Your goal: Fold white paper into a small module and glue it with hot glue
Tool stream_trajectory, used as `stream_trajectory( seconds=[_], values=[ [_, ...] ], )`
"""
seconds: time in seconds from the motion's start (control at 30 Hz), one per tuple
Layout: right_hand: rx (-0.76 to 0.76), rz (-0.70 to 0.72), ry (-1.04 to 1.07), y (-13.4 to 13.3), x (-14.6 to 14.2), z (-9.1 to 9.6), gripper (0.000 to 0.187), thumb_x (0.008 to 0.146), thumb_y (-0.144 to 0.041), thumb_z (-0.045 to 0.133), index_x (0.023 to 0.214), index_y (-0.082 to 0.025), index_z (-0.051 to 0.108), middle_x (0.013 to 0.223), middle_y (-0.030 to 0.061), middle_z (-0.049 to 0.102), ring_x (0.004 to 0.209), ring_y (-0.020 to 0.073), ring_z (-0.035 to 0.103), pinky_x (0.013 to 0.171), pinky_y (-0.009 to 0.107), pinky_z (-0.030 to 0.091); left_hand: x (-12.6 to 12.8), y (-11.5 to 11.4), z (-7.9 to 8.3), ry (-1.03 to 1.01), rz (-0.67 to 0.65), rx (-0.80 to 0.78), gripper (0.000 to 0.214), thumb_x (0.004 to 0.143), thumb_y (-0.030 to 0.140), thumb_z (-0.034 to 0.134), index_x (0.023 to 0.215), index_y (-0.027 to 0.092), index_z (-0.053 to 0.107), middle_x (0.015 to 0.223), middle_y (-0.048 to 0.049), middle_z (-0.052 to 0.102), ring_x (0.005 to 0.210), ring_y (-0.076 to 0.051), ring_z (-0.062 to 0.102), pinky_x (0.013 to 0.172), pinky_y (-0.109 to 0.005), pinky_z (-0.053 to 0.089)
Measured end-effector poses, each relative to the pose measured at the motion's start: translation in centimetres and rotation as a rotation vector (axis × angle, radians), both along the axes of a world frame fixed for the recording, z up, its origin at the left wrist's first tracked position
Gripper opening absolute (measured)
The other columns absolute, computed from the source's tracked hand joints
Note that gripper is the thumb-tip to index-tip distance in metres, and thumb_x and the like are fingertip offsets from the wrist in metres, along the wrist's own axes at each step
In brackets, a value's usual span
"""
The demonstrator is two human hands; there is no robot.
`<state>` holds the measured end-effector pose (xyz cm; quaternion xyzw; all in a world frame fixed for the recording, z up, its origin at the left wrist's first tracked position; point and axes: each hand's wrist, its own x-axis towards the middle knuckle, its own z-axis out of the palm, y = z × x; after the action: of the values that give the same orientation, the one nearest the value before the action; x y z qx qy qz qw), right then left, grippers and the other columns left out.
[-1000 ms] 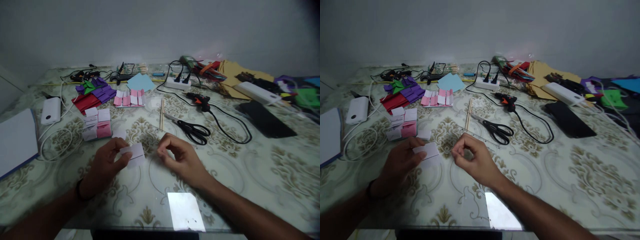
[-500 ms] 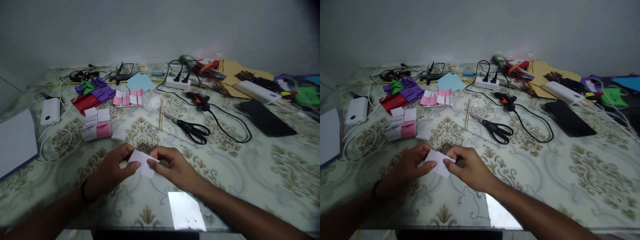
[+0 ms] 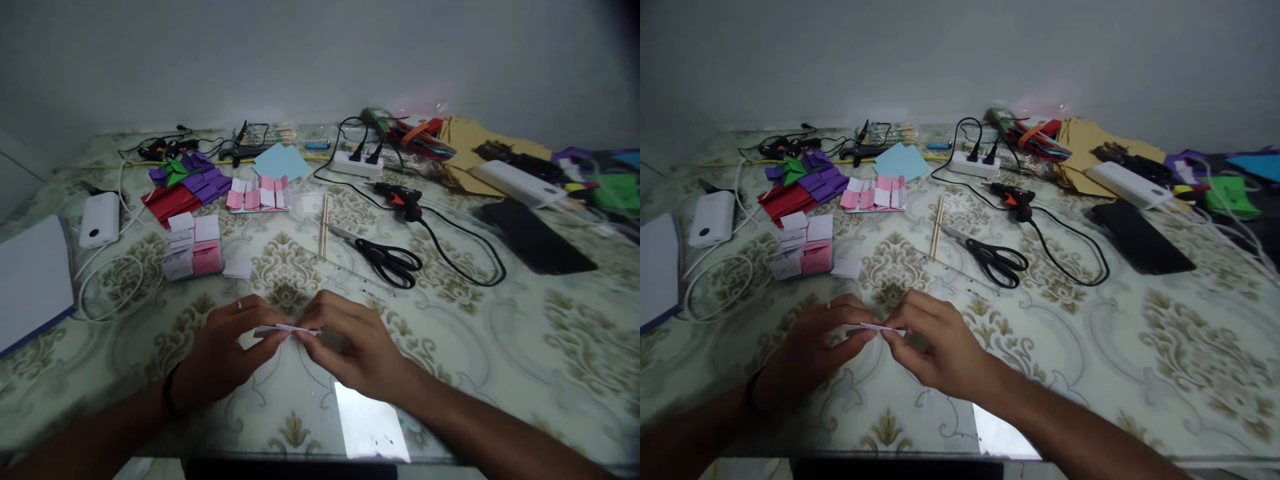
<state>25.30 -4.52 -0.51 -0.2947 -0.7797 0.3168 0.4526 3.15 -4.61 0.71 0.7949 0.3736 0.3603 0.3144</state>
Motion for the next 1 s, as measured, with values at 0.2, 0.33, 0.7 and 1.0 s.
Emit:
stream_trajectory(
  seconds=[0.2, 0.33, 0.7, 1.0],
  values=[
    [0.084, 0.035, -0.051, -0.3, 0.1, 0.2, 0.008, 0.093, -0.008, 0.066, 0.09, -0.015, 0.069, 0.079, 0.0073, 0.068, 0.072, 0.0169, 0.062, 0.063, 0.028, 0.048, 0.1, -0.3, 0.4, 0.025, 0.003, 0.122, 0.013, 0.092, 0.011, 0.069, 0.091, 0.023, 0.072, 0.079, 0.0002, 0.071, 0.072, -0.014, 0.068, 0.069, -0.026, 0.056],
    [0.118, 0.02, -0.051, -0.3, 0.0, 0.2, 0.008, 0.092, -0.007, 0.066, 0.091, -0.014, 0.069, 0.078, 0.0075, 0.07, 0.072, 0.0172, 0.062, 0.062, 0.029, 0.048, 0.1, -0.2, 0.4, 0.01, -0.027, 0.198, 0.013, 0.091, 0.01, 0.069, 0.091, 0.023, 0.07, 0.079, 0.0001, 0.072, 0.073, -0.014, 0.069, 0.069, -0.026, 0.057],
    [0.175, 0.003, -0.062, -0.4, 0.1, 0.2, 0.008, 0.095, -0.01, 0.065, 0.092, -0.016, 0.068, 0.079, 0.0059, 0.066, 0.072, 0.0168, 0.061, 0.06, 0.029, 0.046, 0.0, -0.2, 0.7, 0.05, -0.041, 0.249, 0.011, 0.096, 0.014, 0.067, 0.097, 0.024, 0.072, 0.082, -0.0003, 0.077, 0.073, -0.015, 0.07, 0.069, -0.03, 0.058],
    [0.175, 0.038, -0.052, -0.3, 0.2, 0.5, 0.009, 0.097, -0.011, 0.064, 0.094, -0.016, 0.07, 0.082, 0.0072, 0.068, 0.073, 0.0171, 0.061, 0.063, 0.03, 0.049, -0.2, -0.1, 1.2, 0.039, -0.059, 0.285, 0.019, 0.093, 0.01, 0.066, 0.102, 0.024, 0.075, 0.081, -0.0007, 0.077, 0.071, -0.016, 0.071, 0.067, -0.031, 0.057]
  ],
)
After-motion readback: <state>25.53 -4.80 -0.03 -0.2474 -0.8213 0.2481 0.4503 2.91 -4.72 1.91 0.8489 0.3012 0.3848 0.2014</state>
